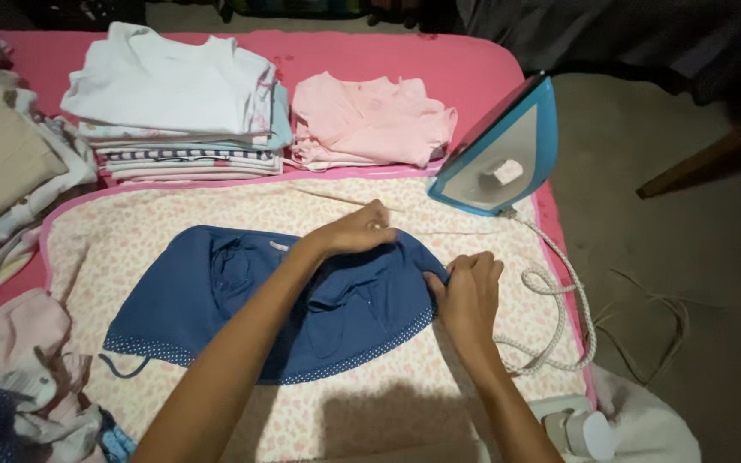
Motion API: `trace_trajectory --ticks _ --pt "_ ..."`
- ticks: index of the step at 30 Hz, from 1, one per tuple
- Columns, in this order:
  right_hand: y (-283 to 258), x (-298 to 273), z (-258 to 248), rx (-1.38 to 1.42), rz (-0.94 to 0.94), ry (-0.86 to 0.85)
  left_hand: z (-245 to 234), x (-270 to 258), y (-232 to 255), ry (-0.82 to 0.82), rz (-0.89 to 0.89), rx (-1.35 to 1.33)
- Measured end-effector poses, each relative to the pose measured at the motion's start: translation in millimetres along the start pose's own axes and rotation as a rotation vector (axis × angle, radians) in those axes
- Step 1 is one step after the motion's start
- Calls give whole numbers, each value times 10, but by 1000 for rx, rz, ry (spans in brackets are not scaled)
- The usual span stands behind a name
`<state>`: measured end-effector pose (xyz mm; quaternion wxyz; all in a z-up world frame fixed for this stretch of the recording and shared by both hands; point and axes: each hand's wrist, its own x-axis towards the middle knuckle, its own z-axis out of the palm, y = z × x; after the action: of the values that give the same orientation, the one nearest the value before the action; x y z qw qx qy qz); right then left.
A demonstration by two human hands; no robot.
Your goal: The person irons several small garments, including a pink top and a blue polka-dotted shirt, on a bed. After ironing, the person folds each item and places it in a neat stack. The person also sorts through a pile of other clothes on the bed.
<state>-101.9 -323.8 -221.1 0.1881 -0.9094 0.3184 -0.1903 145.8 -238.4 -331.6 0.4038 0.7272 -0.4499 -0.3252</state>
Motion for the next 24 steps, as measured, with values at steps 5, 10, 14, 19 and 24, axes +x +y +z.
trace_trajectory --ticks 5,10,14,19,24 --pt "92 67 -114 107 205 -163 2 230 117 -242 273 -334" --pt "280 177 -329 122 308 -366 65 395 302 -307 285 -182" --pt "519 77 -234 254 323 -283 157 326 637 -106 251 -5" --pt "895 220 -92 154 153 33 226 130 1054 191 202 408" --pt "1188 1166 91 654 -152 423 153 -112 918 573 467 304"
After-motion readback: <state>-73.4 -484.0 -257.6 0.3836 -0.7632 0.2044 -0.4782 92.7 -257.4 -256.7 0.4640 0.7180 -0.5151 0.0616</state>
